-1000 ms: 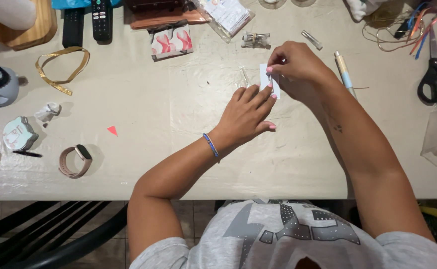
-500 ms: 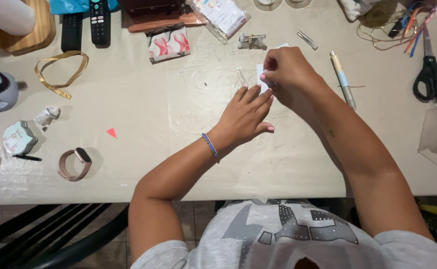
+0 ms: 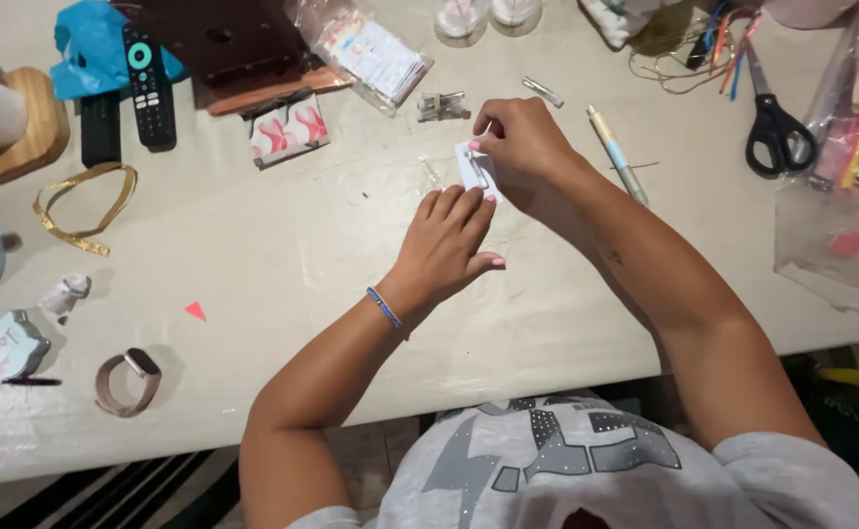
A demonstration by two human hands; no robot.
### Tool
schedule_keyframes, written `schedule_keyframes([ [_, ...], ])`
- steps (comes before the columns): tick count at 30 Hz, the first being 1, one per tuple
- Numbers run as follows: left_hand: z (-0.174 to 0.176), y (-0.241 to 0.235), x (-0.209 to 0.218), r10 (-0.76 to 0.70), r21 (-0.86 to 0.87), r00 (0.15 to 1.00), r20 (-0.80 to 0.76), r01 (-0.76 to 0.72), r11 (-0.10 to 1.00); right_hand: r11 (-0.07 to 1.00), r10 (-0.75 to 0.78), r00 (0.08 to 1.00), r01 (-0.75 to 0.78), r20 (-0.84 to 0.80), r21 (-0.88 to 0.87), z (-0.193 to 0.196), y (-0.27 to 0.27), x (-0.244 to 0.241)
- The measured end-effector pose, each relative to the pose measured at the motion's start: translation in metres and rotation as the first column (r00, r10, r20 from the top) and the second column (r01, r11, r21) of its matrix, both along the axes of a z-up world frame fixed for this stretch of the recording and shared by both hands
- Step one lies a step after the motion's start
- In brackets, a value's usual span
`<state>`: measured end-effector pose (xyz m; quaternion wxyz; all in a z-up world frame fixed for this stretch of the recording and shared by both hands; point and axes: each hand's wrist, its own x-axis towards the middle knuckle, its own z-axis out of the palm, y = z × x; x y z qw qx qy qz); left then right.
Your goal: The person sits at a cluttered table and prepares small items for packaging. They handle a small metallic object, placing it into a clear plastic bag and sealing it with a white label. They then use a blue tape dispenser to apply tape to the label. Finally, they use scissors to cut a piece of brown paper from a larger sheet.
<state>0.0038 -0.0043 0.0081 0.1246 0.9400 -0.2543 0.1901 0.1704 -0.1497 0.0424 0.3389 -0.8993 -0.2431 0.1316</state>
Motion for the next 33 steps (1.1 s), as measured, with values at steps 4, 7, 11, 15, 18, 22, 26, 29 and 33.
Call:
schedule_keyframes([
  [4, 0.007, -0.001, -0.002, 0.03, 0.079, 1.0, 0.003, -0.03, 0.996, 0.997, -0.024, 0.998, 0.028, -0.055, 0.071, 0.027, -0.012, -0.002],
  [7, 0.018, -0.005, 0.001, 0.068, 0.107, 0.998, 0.003, -0.067, 0.992, 0.995, -0.027, 0.997, 0.034, -0.073, 0.096, 0.05, -0.024, 0.009],
  [11, 0.032, -0.01, 0.023, 0.095, 0.041, 0.995, 0.019, -0.096, 0.995, 0.973, 0.017, 0.999, -0.028, 0.049, 0.229, 0.065, -0.042, 0.058],
  [15, 0.045, -0.007, 0.082, 0.128, 0.025, 0.985, 0.115, -0.132, 0.991, 0.977, -0.004, 0.945, -0.066, 0.326, 0.205, 0.097, -0.041, 0.128],
  [18, 0.055, 0.001, 0.127, 0.178, -0.086, 0.979, 0.099, -0.17, 0.982, 0.975, -0.064, 0.853, -0.057, 0.518, 0.216, 0.116, -0.028, 0.156],
  [22, 0.072, 0.016, 0.184, 0.215, -0.293, 0.975, 0.052, -0.191, 0.937, 0.986, 0.084, 0.767, -0.156, 0.637, 0.057, 0.118, -0.01, 0.174],
  [26, 0.102, 0.022, 0.218, 0.242, -0.395, 0.97, -0.023, -0.231, 0.889, 0.973, 0.219, 0.615, -0.191, 0.758, -0.127, 0.116, -0.008, 0.148],
  [29, 0.123, 0.035, 0.238, 0.289, -0.432, 0.957, 0.02, -0.252, 0.866, 0.975, 0.22, 0.675, -0.144, 0.704, -0.167, 0.15, -0.011, 0.117],
  [33, 0.128, 0.067, 0.278, 0.384, -0.471, 0.923, 0.038, -0.322, 0.821, 0.981, 0.196, 0.714, -0.134, 0.673, -0.143, 0.177, -0.01, 0.113],
])
